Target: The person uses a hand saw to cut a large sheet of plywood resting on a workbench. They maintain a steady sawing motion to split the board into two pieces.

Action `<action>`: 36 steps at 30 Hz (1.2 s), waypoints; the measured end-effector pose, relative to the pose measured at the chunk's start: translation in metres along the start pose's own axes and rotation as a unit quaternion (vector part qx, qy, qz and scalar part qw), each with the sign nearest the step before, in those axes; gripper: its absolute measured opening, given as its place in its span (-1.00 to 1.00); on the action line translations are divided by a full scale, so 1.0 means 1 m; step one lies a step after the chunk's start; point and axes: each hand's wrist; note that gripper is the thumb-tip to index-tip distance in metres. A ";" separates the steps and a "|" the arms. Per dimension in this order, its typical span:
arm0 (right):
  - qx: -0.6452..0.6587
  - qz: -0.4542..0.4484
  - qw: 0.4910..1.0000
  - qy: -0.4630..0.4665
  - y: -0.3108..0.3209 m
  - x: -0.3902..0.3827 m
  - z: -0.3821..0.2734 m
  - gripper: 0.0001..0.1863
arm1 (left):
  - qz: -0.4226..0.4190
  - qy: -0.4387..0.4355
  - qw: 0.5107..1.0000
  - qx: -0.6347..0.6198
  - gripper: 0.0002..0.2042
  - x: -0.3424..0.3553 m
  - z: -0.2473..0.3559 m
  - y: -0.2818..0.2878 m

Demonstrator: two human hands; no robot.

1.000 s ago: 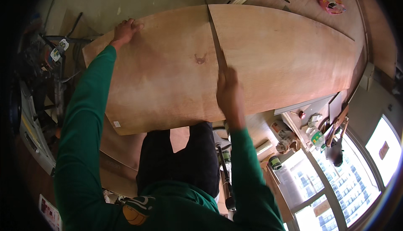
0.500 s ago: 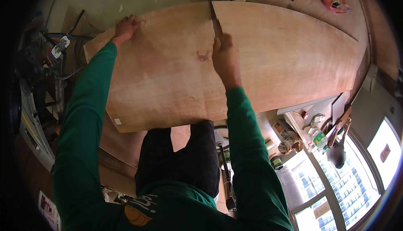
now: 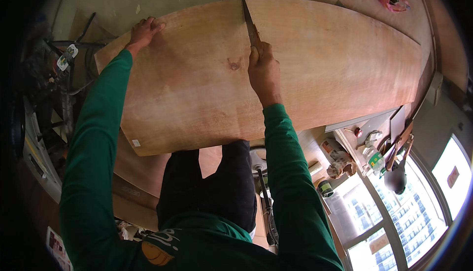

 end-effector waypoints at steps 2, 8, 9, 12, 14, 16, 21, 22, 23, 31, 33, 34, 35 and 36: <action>-0.029 -0.022 0.999 -0.008 0.007 -0.010 -0.013 -0.73 | 0.003 0.002 1.000 -0.010 -0.17 -0.002 -0.019 -0.010; -0.072 -0.092 0.982 -0.146 0.111 -0.155 -0.063 -0.67 | -0.017 0.032 0.999 0.021 -0.18 -0.017 -0.011 0.004; -0.088 -0.111 0.968 -0.208 0.132 -0.177 -0.082 -0.64 | -0.005 0.034 0.999 0.024 -0.17 -0.017 -0.010 0.006; -0.082 -0.083 0.987 -0.109 0.125 -0.170 -0.074 -0.65 | 0.023 0.019 0.999 0.016 -0.17 -0.014 -0.016 -0.001; -0.087 -0.064 0.994 0.006 0.072 -0.108 -0.024 -0.71 | 0.046 0.007 0.999 -0.004 -0.17 -0.009 -0.031 -0.012; -0.029 -0.045 0.998 -0.034 0.018 -0.037 -0.003 -0.72 | 0.052 -0.009 0.999 0.002 -0.18 -0.008 -0.026 -0.018; -0.058 -0.035 0.998 -0.010 0.012 -0.015 -0.011 -0.71 | -0.010 0.004 1.000 0.027 -0.20 0.002 -0.028 -0.007; -0.037 -0.049 0.998 -0.021 0.027 -0.042 -0.023 -0.72 | -0.013 0.017 0.999 0.026 -0.21 0.002 -0.030 0.000; -0.023 -0.053 0.998 -0.027 0.047 -0.075 -0.025 -0.72 | -0.021 0.024 0.999 0.023 -0.22 -0.003 -0.023 0.004; -0.094 -0.074 0.992 -0.044 0.090 -0.132 -0.042 -0.67 | 0.016 0.015 0.999 0.024 -0.24 -0.018 -0.017 0.002; -0.046 -0.062 0.996 -0.037 0.020 -0.055 -0.008 -0.71 | 0.057 0.002 0.998 0.021 -0.25 -0.015 -0.036 -0.014; -0.021 -0.039 0.999 0.012 -0.004 -0.022 0.000 -0.68 | 0.025 0.004 0.999 0.024 -0.21 -0.013 -0.025 -0.010; -0.024 -0.012 1.000 0.012 -0.015 0.006 0.005 -0.67 | -0.002 0.001 1.000 0.028 -0.17 -0.006 -0.009 0.003; -0.023 0.004 1.000 0.017 -0.021 0.019 0.003 -0.66 | -0.032 0.011 0.999 0.032 -0.13 -0.005 -0.007 0.009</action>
Point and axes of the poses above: each hand's wrist, its own x-axis towards the middle knuckle, its own y-axis out of the back of the hand, z = x × y, and after that the axes turned 6 degrees about -y, right-handed
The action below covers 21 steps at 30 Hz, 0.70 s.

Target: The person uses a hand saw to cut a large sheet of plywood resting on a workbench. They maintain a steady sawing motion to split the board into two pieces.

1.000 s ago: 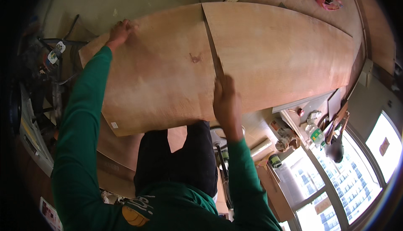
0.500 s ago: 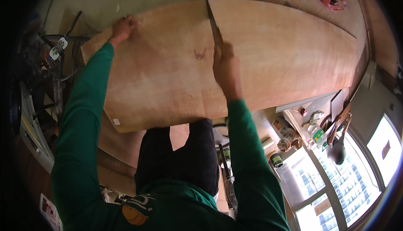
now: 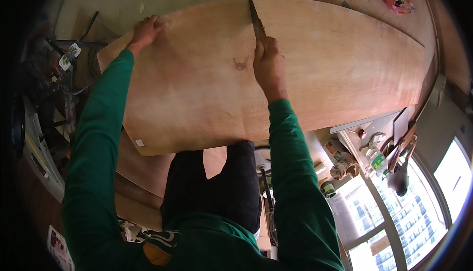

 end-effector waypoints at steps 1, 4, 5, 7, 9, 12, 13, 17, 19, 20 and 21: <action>-0.001 -0.010 1.000 -0.018 -0.001 0.000 0.000 -0.65 | -0.009 -0.004 1.000 -0.006 -0.13 0.000 -0.002 0.007; 0.005 -0.028 0.999 -0.024 0.002 0.014 -0.015 -0.61 | -0.027 0.003 0.999 -0.027 -0.13 0.007 -0.018 0.025; 0.013 -0.018 1.000 -0.012 0.004 0.017 -0.018 -0.60 | -0.036 0.002 0.999 -0.030 -0.13 0.012 -0.014 0.032; 0.019 -0.013 1.000 -0.010 0.007 0.028 -0.025 -0.59 | -0.036 0.005 0.999 -0.031 -0.14 0.019 -0.007 0.048; 0.010 -0.025 0.999 -0.033 0.005 0.039 -0.042 -0.57 | -0.022 0.008 0.999 -0.030 -0.15 0.028 -0.005 0.051; 0.028 -0.033 0.998 -0.047 -0.001 0.055 -0.051 -0.56 | -0.028 0.021 0.999 -0.019 -0.13 0.052 -0.007 0.061; 0.029 -0.029 0.998 -0.043 0.003 0.060 -0.052 -0.56 | -0.025 0.016 0.999 -0.020 -0.13 0.061 -0.005 0.064; 0.029 -0.020 0.999 -0.023 0.001 0.075 -0.048 -0.57 | -0.025 0.021 0.999 -0.029 -0.07 0.075 -0.010 0.067; 0.010 -0.024 0.999 -0.035 -0.003 0.081 -0.054 -0.60 | -0.009 0.027 0.999 -0.026 -0.01 0.078 -0.002 0.070; 0.004 -0.014 0.999 -0.036 -0.006 0.084 -0.055 -0.61 | 0.008 0.028 0.999 -0.018 0.03 0.077 0.007 0.071; -0.001 -0.004 0.999 -0.037 -0.008 0.086 -0.055 -0.63 | 0.025 0.031 0.999 -0.011 0.06 0.075 0.015 0.072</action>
Point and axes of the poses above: each hand's wrist, its own x-axis towards the middle knuckle, its own y-axis out of the back of the hand, z = x × y, and after that the axes turned 6 degrees about -y, right-handed
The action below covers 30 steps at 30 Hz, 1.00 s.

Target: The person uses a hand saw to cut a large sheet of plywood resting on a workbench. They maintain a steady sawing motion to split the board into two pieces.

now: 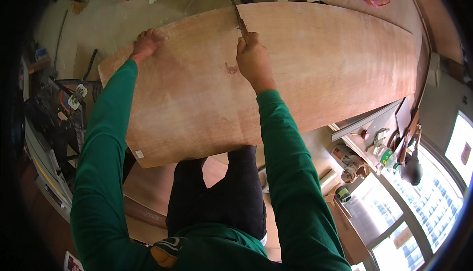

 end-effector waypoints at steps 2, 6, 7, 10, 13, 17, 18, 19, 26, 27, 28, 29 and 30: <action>0.003 0.012 1.000 -0.003 -0.004 0.004 0.001 -0.65 | 0.003 -0.005 1.000 -0.004 0.13 -0.005 0.008 0.004; 0.038 0.028 0.999 0.026 -0.010 0.008 0.011 -0.67 | 0.009 -0.005 1.000 0.005 0.19 -0.001 0.007 0.008; 0.046 0.036 0.997 0.044 -0.012 0.011 0.014 -0.67 | -0.008 0.012 1.000 0.003 0.17 0.005 0.003 0.015; 0.030 -0.006 1.000 -0.004 -0.009 0.010 0.006 -0.66 | -0.059 -0.001 0.998 -0.012 0.11 -0.001 0.020 0.022; 0.064 0.019 0.997 0.035 -0.005 0.014 0.018 -0.64 | -0.031 -0.080 0.994 -0.062 0.08 0.011 0.013 0.017; 0.005 0.017 1.000 -0.003 0.005 -0.004 0.015 -0.65 | -0.091 -0.123 0.980 -0.128 0.09 0.024 0.014 0.028; 0.003 0.011 1.000 -0.008 0.011 -0.021 0.013 -0.65 | -0.101 -0.105 0.982 -0.122 0.11 0.026 0.008 0.028; 0.004 0.006 1.000 -0.010 0.017 -0.038 0.010 -0.66 | -0.097 -0.107 0.985 -0.096 0.12 0.030 0.005 0.032; -0.034 -0.044 0.985 -0.165 0.152 -0.247 -0.043 -0.60 | -0.111 -0.096 0.976 -0.158 0.24 0.018 0.003 0.031; -0.031 -0.055 0.982 -0.176 0.154 -0.246 -0.046 -0.59 | -0.117 -0.101 0.975 -0.162 0.25 0.016 0.003 0.031; -0.029 -0.067 0.980 -0.187 0.157 -0.240 -0.053 -0.59 | -0.121 -0.086 0.977 -0.153 0.25 0.014 0.001 0.030; -0.025 -0.075 0.977 -0.198 0.156 -0.233 -0.060 -0.59 | -0.124 -0.074 0.979 -0.142 0.26 0.012 0.000 0.031; -0.033 -0.071 0.979 -0.189 0.143 -0.214 -0.055 -0.61 | -0.122 -0.062 0.982 -0.131 0.26 0.016 -0.001 0.036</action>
Point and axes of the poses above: each hand's wrist, its own x-axis towards the middle knuckle, its own y-axis out of the back of the hand, z = x × y, and after that the axes turned 6 degrees about -y, right-handed
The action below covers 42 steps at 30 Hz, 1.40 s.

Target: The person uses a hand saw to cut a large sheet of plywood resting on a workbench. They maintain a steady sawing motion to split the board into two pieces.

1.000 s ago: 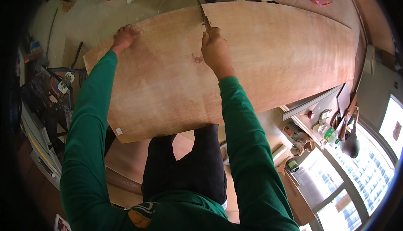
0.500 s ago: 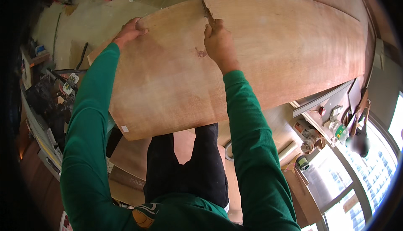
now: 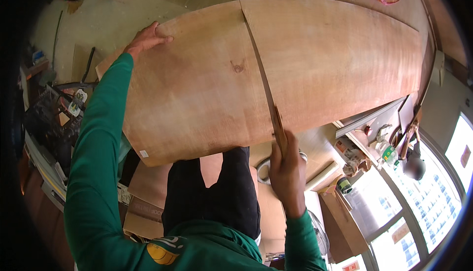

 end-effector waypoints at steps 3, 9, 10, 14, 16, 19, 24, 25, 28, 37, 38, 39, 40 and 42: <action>0.005 0.053 0.991 0.119 -0.072 0.124 0.005 -0.65 | -0.012 0.001 1.000 0.004 0.25 0.000 0.002 0.003; 0.017 0.092 0.975 0.202 -0.094 0.204 -0.017 -0.72 | -0.015 -0.047 0.998 -0.046 0.26 0.013 0.001 0.004; 0.005 0.055 0.984 0.169 -0.084 0.180 -0.007 -0.70 | -0.010 -0.036 0.998 -0.042 0.26 0.014 -0.003 0.006; 0.008 -0.026 0.999 0.024 0.001 0.032 0.010 -0.61 | -0.022 0.014 0.999 -0.024 0.28 -0.010 0.007 0.005; -0.001 0.003 1.000 0.031 0.023 -0.013 0.011 -0.61 | -0.022 0.005 1.000 -0.010 0.28 0.000 0.016 0.010; 0.014 -0.010 1.000 0.009 0.011 0.028 -0.006 -0.62 | -0.015 0.009 1.000 0.010 0.27 0.003 0.001 0.002; 0.041 0.079 0.979 0.186 -0.095 0.227 -0.027 -0.72 | -0.006 -0.027 0.999 0.017 0.27 0.018 0.009 -0.003; 0.041 0.092 0.979 0.178 -0.095 0.239 -0.033 -0.71 | -0.010 -0.029 0.999 0.014 0.27 0.020 0.015 -0.001; 0.027 0.044 0.988 0.148 -0.083 0.196 -0.024 -0.69 | -0.017 -0.008 1.000 -0.002 0.27 0.012 0.006 -0.001; -0.026 -0.029 0.999 0.031 0.019 0.027 0.001 -0.61 | 0.014 0.004 1.000 0.005 0.25 0.014 -0.015 -0.013; -0.019 -0.011 0.999 0.045 -0.011 0.067 0.019 -0.60 | 0.009 0.012 1.000 0.007 0.25 0.012 -0.012 -0.009; -0.036 0.020 0.994 0.101 -0.041 0.112 0.018 -0.62 | 0.003 0.018 1.000 0.008 0.25 0.012 -0.010 -0.007; 0.007 0.026 0.987 0.160 -0.066 0.158 0.010 -0.66 | 0.001 0.011 1.000 0.008 0.25 0.014 -0.007 -0.007; 0.033 0.072 0.978 0.191 -0.094 0.225 -0.018 -0.69 | -0.004 -0.012 1.000 0.010 0.26 0.020 0.006 -0.005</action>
Point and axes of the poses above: each hand's wrist, its own x-axis towards the middle knuckle, its own y-axis out of the back of the hand, z = x × y, and after that the axes turned 6 degrees about -y, right-handed
